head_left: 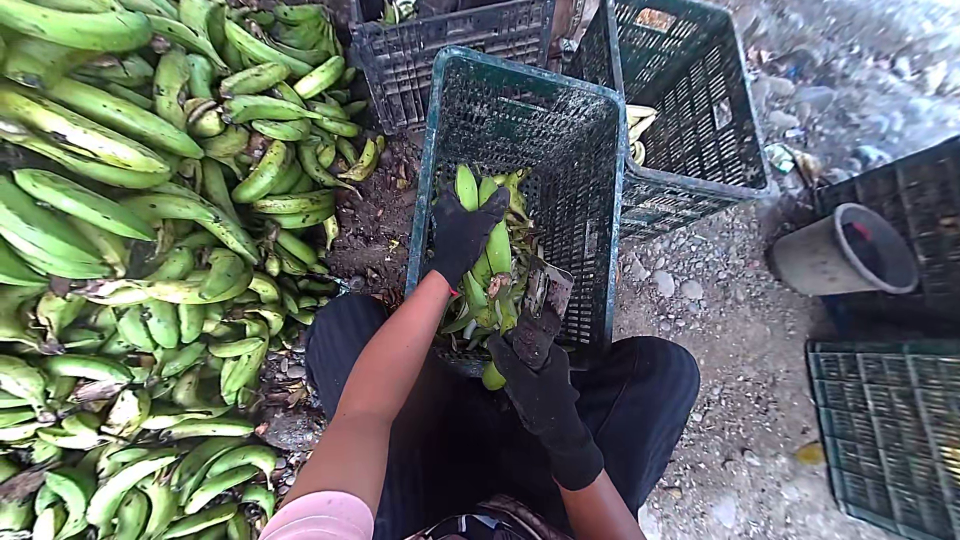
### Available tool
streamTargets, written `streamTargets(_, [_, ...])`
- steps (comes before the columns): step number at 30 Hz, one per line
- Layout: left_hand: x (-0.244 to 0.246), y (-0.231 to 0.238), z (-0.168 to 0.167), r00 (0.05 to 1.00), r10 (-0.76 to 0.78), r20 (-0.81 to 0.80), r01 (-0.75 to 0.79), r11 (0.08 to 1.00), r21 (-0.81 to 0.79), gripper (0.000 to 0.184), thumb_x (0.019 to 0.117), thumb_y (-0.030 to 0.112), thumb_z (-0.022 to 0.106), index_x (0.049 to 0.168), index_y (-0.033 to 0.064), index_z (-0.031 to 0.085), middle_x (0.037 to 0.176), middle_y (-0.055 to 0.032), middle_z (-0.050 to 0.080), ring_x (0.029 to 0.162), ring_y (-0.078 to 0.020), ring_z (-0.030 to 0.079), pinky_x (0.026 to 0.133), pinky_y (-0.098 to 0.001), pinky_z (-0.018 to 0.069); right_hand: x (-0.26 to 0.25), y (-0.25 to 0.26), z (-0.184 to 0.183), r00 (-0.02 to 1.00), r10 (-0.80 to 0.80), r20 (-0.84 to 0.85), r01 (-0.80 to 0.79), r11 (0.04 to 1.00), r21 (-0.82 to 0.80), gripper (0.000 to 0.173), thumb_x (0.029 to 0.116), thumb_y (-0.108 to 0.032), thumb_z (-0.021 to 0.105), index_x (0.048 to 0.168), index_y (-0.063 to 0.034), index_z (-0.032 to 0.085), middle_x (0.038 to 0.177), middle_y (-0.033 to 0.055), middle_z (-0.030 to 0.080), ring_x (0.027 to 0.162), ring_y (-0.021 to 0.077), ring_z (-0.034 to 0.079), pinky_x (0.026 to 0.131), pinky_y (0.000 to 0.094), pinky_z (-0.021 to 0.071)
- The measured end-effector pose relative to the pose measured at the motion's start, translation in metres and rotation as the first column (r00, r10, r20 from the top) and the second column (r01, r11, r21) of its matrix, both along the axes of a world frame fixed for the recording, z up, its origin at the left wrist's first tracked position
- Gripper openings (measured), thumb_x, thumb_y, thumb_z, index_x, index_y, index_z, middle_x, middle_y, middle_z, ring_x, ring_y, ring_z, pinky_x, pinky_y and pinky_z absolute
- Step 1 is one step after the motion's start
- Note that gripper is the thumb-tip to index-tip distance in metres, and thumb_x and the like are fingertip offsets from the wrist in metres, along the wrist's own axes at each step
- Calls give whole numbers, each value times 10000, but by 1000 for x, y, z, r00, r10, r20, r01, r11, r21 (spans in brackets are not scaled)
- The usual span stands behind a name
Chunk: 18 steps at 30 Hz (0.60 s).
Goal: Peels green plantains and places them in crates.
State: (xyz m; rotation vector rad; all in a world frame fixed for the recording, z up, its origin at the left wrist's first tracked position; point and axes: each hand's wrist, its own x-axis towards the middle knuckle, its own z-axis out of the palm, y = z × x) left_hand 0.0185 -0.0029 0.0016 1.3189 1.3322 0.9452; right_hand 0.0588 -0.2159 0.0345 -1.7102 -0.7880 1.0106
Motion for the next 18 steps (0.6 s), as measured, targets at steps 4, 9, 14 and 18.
streamTargets(4, [4,-3,-3,999,-24,27,23,999,22,474,854,352,811,1207,79,650,1038,-97,686,939,-164,674,865,-397,562,-1,-2,2,1000,1,-7,-1,1000,-15,148,910,-200,706,964,-73,656,648,-78,571,474,-9,494,456,181,456])
streamTargets(9, [3,6,-13,997,-30,-78,30,1000,-1,543,853,423,800,1269,112,642,1130,-127,681,1041,-224,663,924,-471,538,-7,-17,9,999,30,-34,-31,999,-17,217,908,-182,701,1037,-15,652,689,-46,619,530,17,567,501,213,515])
streamTargets(14, [-8,30,-9,990,78,-121,-55,982,181,721,840,410,804,1374,10,531,1228,-152,657,1140,-200,643,1022,-408,512,0,-63,24,989,82,-123,-60,983,174,137,910,-72,688,1017,13,676,766,-16,696,622,51,653,563,251,582])
streamTargets(18, [0,16,6,976,146,160,-178,961,212,593,813,331,835,1240,3,586,1038,-73,686,931,-91,682,862,-295,579,50,-40,22,945,89,316,-97,995,11,325,876,-304,765,1077,-54,714,1113,38,690,844,52,666,720,265,587])
